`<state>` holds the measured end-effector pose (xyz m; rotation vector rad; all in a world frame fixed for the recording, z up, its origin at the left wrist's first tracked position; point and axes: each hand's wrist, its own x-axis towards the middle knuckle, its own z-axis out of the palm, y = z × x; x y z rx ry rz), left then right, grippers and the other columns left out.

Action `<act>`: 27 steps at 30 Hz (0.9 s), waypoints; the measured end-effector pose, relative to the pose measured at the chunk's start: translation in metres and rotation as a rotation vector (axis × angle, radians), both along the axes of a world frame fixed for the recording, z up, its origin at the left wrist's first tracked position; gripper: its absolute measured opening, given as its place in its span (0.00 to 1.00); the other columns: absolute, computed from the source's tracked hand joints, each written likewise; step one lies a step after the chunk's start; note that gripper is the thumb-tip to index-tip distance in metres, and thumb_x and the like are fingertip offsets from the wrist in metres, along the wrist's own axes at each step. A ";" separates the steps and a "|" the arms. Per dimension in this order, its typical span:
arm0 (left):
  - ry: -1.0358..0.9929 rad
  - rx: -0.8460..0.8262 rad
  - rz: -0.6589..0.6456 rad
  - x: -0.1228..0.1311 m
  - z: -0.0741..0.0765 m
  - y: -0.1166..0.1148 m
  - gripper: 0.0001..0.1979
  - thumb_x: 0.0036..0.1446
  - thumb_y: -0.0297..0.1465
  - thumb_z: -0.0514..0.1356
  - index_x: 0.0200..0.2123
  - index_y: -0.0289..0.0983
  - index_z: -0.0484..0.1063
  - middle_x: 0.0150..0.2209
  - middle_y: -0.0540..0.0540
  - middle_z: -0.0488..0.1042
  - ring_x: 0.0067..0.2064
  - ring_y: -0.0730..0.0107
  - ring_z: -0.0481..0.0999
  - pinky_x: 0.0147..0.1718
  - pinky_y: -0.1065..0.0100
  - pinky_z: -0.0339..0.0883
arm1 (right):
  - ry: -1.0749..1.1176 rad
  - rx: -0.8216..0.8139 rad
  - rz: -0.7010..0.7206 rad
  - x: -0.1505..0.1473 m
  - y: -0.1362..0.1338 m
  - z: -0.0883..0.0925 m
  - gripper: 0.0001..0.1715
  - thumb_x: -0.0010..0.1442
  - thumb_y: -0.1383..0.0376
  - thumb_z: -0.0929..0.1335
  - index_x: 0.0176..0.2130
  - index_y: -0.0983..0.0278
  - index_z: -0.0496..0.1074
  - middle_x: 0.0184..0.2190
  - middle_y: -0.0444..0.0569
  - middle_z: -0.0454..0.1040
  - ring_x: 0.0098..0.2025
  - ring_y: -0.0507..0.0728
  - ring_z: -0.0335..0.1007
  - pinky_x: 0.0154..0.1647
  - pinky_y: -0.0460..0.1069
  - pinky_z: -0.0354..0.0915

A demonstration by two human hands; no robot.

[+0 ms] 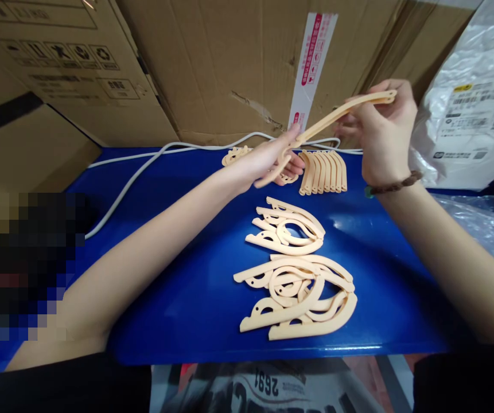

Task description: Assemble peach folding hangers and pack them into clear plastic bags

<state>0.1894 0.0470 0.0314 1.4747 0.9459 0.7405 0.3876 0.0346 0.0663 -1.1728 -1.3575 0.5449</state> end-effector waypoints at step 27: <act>-0.097 -0.037 0.195 0.017 0.008 -0.034 0.18 0.74 0.33 0.42 0.32 0.37 0.63 0.18 0.57 0.53 0.15 0.80 0.55 0.17 0.76 0.48 | -1.440 0.075 -0.040 -0.028 -0.022 -0.013 0.18 0.70 0.67 0.56 0.47 0.70 0.72 0.35 0.61 0.79 0.35 0.64 0.76 0.33 0.53 0.59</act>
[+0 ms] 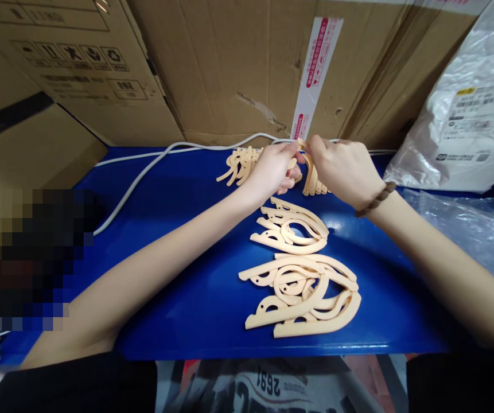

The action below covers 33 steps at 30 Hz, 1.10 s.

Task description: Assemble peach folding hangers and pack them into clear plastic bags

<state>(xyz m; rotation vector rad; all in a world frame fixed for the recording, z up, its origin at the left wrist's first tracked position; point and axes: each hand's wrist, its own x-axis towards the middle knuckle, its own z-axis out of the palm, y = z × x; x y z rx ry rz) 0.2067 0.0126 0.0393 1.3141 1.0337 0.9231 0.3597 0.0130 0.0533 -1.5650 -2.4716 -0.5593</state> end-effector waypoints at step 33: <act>0.664 0.517 -0.381 -0.067 -0.017 0.048 0.13 0.54 0.37 0.66 0.38 0.35 0.75 0.34 0.47 0.76 0.36 0.68 0.74 0.35 0.70 0.64 | -0.045 -0.059 0.168 0.070 0.004 -0.040 0.17 0.69 0.67 0.60 0.50 0.67 0.74 0.51 0.57 0.78 0.44 0.61 0.76 0.31 0.51 0.60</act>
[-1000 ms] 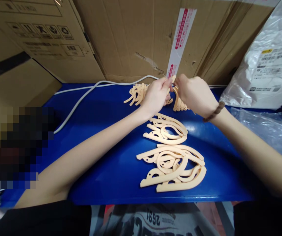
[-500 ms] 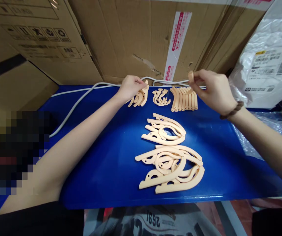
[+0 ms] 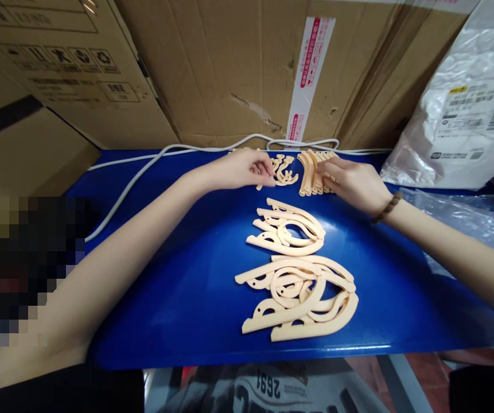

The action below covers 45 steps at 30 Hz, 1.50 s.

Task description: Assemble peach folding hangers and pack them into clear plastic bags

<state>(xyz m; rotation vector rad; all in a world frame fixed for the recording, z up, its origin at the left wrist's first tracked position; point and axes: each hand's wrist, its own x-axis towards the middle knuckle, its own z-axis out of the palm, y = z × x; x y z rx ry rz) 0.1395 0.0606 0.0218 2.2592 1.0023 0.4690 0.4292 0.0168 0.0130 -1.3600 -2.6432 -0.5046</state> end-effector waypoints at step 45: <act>-0.247 0.200 0.281 0.017 0.037 -0.025 0.15 0.63 0.41 0.57 0.27 0.40 0.73 0.24 0.48 0.66 0.36 0.62 0.69 0.37 0.65 0.62 | 0.394 -0.152 0.034 -0.061 0.002 0.060 0.16 0.68 0.63 0.60 0.33 0.64 0.72 0.25 0.48 0.70 0.29 0.57 0.69 0.39 0.54 0.64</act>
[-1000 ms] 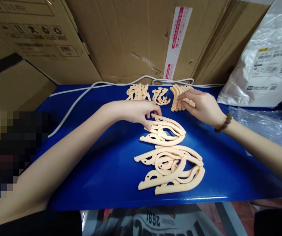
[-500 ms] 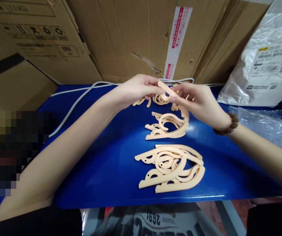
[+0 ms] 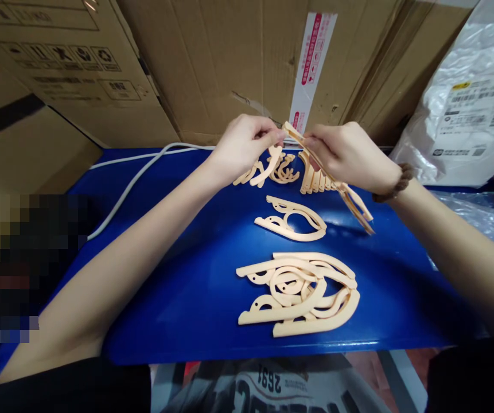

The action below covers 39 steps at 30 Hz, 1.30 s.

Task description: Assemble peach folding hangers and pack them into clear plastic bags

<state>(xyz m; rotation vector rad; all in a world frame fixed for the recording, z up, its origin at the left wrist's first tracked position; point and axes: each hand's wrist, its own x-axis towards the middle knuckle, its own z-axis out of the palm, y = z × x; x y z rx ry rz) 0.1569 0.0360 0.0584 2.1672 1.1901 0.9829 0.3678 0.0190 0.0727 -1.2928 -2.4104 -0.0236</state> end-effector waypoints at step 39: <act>-0.850 -0.785 -0.245 0.014 -0.006 0.008 0.10 0.67 0.23 0.51 0.47 0.28 0.70 0.49 0.37 0.80 0.53 0.57 0.81 0.44 0.68 0.79 | 0.262 0.042 -0.220 -0.008 0.000 -0.012 0.21 0.59 0.66 0.69 0.52 0.60 0.68 0.38 0.48 0.81 0.36 0.62 0.78 0.41 0.56 0.70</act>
